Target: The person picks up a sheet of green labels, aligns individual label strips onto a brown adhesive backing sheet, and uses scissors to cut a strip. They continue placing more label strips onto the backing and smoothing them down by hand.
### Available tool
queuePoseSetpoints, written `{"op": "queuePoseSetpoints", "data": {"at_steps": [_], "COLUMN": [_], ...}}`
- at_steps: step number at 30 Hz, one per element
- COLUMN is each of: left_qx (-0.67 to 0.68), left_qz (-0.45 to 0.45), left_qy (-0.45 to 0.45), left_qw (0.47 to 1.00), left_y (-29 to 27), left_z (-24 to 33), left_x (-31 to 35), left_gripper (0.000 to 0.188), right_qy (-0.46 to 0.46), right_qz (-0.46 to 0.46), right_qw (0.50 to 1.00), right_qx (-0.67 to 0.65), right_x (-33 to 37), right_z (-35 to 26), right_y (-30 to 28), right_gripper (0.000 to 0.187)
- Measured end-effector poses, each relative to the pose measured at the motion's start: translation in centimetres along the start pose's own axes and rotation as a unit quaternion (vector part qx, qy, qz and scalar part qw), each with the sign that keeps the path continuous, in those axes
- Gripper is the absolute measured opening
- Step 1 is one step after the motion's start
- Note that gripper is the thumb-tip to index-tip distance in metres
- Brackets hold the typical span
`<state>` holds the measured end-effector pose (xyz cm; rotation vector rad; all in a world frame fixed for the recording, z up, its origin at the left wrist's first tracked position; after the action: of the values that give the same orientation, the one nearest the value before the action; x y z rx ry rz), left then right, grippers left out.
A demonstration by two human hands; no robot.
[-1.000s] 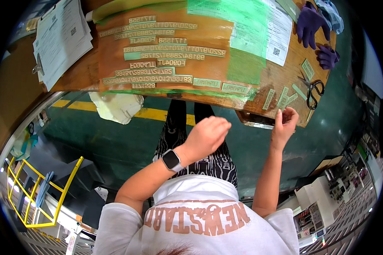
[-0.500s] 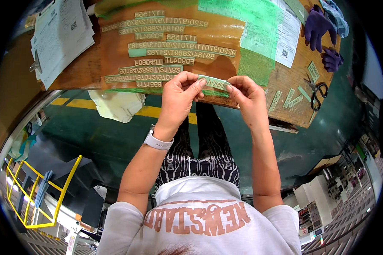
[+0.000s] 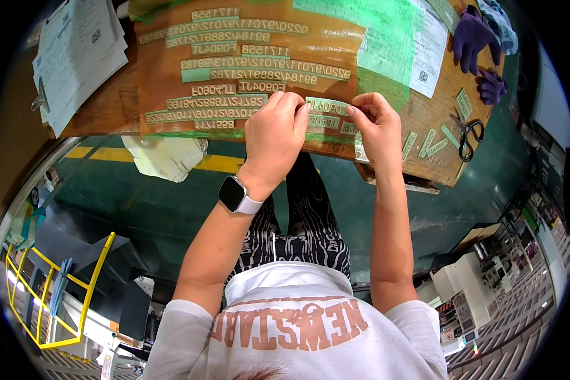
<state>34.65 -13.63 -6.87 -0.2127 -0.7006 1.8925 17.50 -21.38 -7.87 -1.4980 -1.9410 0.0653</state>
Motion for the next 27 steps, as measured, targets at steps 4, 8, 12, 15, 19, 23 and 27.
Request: {"op": "queuePoseSetpoints", "data": {"at_steps": [4,8,12,15,19,23,27], "left_qx": [-0.050,-0.099,-0.128,-0.140,-0.150,-0.155,-0.157], "left_qz": [0.009,0.017,0.017,0.014,0.014,0.012,0.010], "left_qy": [0.029,0.071,0.086,0.090,0.096,0.092,0.090], "left_qw": [0.998,0.992,0.988,0.986,0.984,0.984,0.983], "left_y": [0.4,0.9,1.2,1.4,1.6,1.7,1.8], "left_z": [0.1,0.2,0.3,0.2,0.2,0.1,0.1], "left_x": [0.0,0.1,0.1,0.1,0.0,0.0,0.0], "left_gripper": [0.012,0.011,0.011,0.012,0.012,0.013,0.013], "right_qy": [-0.018,-0.040,-0.050,-0.052,-0.059,-0.063,-0.064], "right_qz": [-0.001,0.009,0.014,0.018,0.020,0.010,-0.006], "right_qw": [1.000,0.997,0.994,0.994,0.993,0.992,0.991], "right_qx": [0.019,0.065,0.092,0.097,0.101,0.105,0.114], "right_x": [-0.1,0.0,-0.1,-0.1,0.0,-0.2,-0.3], "right_z": [0.4,0.2,0.1,0.2,0.2,0.6,0.5], "right_y": [0.0,-0.2,0.0,0.1,0.1,0.1,0.0], "right_gripper": [0.009,0.009,0.009,0.010,0.010,0.009,0.009]}}
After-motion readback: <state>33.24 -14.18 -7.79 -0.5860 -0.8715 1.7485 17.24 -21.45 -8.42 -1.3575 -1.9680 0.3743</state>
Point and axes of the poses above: each hand's wrist, its own x-axis away from the middle knuckle, its own y-axis out of the palm, z = x × y, the point moved 4 cm from there along -x, towards the middle knuckle, and after that the axes turned 5 degrees about z, right-handed, at the moved point
